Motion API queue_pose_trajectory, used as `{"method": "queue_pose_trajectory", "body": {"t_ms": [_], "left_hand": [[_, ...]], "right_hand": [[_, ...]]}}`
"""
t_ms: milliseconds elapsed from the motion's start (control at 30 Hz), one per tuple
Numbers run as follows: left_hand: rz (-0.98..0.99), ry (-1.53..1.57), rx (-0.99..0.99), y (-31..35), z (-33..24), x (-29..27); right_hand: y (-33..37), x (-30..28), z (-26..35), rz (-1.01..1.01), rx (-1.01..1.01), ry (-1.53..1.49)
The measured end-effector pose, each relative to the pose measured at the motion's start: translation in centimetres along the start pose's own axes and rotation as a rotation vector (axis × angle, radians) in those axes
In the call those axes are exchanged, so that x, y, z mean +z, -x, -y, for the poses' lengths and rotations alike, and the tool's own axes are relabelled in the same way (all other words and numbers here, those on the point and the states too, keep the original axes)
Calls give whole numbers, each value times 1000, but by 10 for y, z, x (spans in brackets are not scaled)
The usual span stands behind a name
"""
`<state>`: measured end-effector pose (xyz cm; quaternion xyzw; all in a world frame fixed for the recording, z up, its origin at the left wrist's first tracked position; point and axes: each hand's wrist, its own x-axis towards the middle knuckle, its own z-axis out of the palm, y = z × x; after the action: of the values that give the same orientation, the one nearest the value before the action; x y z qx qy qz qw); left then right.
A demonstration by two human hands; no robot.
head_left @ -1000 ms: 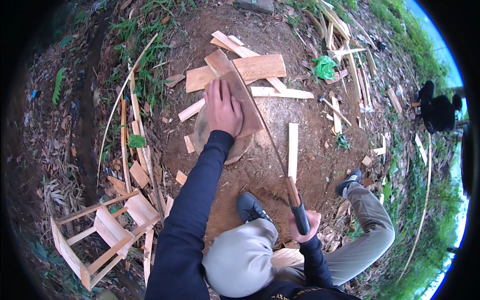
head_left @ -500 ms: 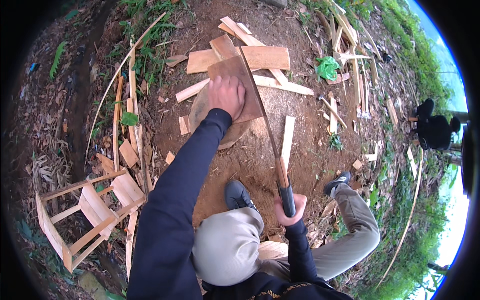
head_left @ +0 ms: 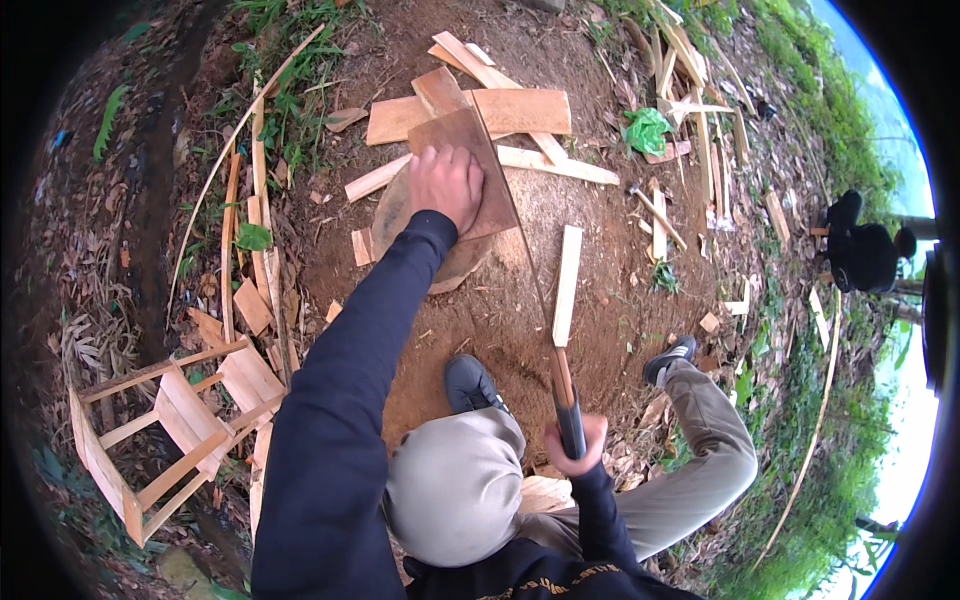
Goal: The person uses a hand saw to cut a rectangular wooden plank placed on a tree stump. They hold the wood steady with their left hand while sawing with their right hand, producing thin strips of wood. The person occasionally adjusts the wood's position on the stump to continue cutting.
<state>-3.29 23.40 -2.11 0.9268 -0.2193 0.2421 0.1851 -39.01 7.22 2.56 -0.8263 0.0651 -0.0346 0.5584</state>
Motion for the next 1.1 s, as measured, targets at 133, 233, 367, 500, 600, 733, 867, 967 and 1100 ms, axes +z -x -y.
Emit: {"method": "queue_pose_trajectory", "body": {"t_ms": [133,233,367,500,600,733,867,967,1100], "left_hand": [[9,-59,-53,-5,-10,3],[-11,-93,-96,-4,-5,4],[46,-70,-18,-5,0,2],[21,-60,8,-8,-5,2],[12,-55,28,-6,-4,6],[42,-39,39,-4,1,3],[78,-52,21,-6,-4,7],[87,-5,-3,-9,-7,8],[48,15,-13,-10,2,2]], "right_hand": [[-1,-8,-6,-61,53,1],[-14,-14,-13,-104,114,-1],[2,-36,3,18,31,46],[-10,-24,1,-13,25,28],[-30,-15,3,-3,35,-18],[8,-38,-5,46,16,9],[-18,-20,-3,-86,332,-108],[-34,-14,-6,-208,164,-60],[-25,-29,10,-212,89,-26]]}}
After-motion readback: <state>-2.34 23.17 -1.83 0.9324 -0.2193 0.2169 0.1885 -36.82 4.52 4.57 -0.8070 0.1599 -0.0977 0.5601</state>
